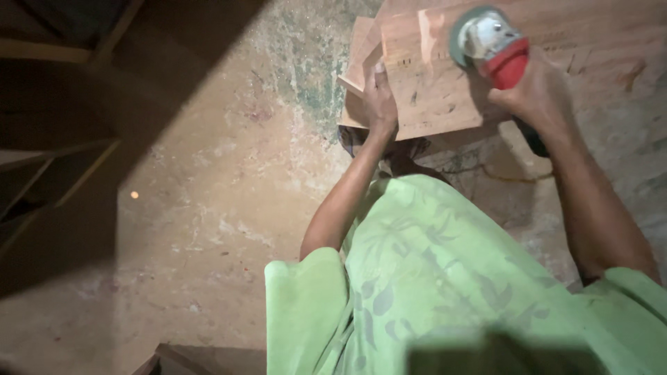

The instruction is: The person uses an angle grinder with a sanding disc to smooth the surface of a wooden board. They hold the board with one hand and move the tool across the surface, then flip the board to sand the other side.

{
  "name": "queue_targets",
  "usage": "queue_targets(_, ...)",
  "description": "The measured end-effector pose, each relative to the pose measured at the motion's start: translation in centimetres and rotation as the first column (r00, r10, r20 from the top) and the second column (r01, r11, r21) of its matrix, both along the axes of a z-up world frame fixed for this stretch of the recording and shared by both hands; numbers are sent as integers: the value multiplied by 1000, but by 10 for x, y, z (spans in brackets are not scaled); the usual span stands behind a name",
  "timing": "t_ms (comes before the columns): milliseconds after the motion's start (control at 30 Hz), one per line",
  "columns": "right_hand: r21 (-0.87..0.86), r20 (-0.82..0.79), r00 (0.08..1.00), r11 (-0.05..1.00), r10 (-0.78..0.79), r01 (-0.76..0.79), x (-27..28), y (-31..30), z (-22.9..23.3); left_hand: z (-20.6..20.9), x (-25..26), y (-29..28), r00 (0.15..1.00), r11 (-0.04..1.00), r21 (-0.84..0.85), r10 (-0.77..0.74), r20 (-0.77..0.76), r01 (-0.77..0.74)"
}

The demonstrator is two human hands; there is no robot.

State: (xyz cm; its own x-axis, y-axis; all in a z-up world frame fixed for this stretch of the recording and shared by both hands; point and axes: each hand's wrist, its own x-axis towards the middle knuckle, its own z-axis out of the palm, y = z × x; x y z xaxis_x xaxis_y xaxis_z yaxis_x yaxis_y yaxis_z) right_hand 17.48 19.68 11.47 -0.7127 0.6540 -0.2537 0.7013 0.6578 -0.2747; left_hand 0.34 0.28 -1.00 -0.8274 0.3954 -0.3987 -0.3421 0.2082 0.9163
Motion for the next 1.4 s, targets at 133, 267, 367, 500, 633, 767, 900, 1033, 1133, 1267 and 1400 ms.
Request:
queue_targets(133, -54, 206, 977, 997, -48, 60, 3, -10, 12, 0, 1, -2, 1000, 1000, 19, 14, -10, -14)
queue_targets(267, -48, 68, 996, 998, 50, -47, -7, -38, 2, -12, 1, 2, 1000, 1000, -17, 18, -10, -18)
queue_targets(367, -73, 93, 996, 997, -8, 15, -4, -39, 9, -20, 2, 2, 999, 999, -27, 16, -36, -17)
queue_targets(500, -44, 36, 999, 999, -20, 21, 7, -26, 34, -24, 2, 3, 1000, 1000, 10, 28, 0, -28)
queue_targets(633, -115, 80, 996, 993, -25, 34, 12, -53, 27, -29, 3, 1, 999, 1000, -2, 17, 45, -17)
queue_targets(767, -137, 60, 998, 990, -4, 13, 16, -62, 16, -36, 2, 3, 999, 998, 57, 19, 44, -21)
queue_targets(900, -131, 103, 988, 983, -119, 132, 28, -40, 23, -38, 3, 1, 1000, 999, 48, 6, -7, -5)
queue_targets(1033, -80, 78, 993, 993, -85, 91, 30, -44, 23, -37, 4, 1, 997, 985, 171, 14, 82, -28)
queue_targets(1133, -105, 62, 998, 994, -22, 28, 16, -57, 13, -36, 1, 5, 998, 998, 67, 13, 57, -17)
queue_targets(1267, -108, -2, 1000, 994, -29, 29, 11, -51, 14, -35, 7, -3, 1000, 1000, 2, -2, 21, 2)
queue_targets(1400, 4, -34, 999, 1000, 6, -6, 6, -32, 25, -30, -2, 4, 1000, 997, 71, 6, -5, -6)
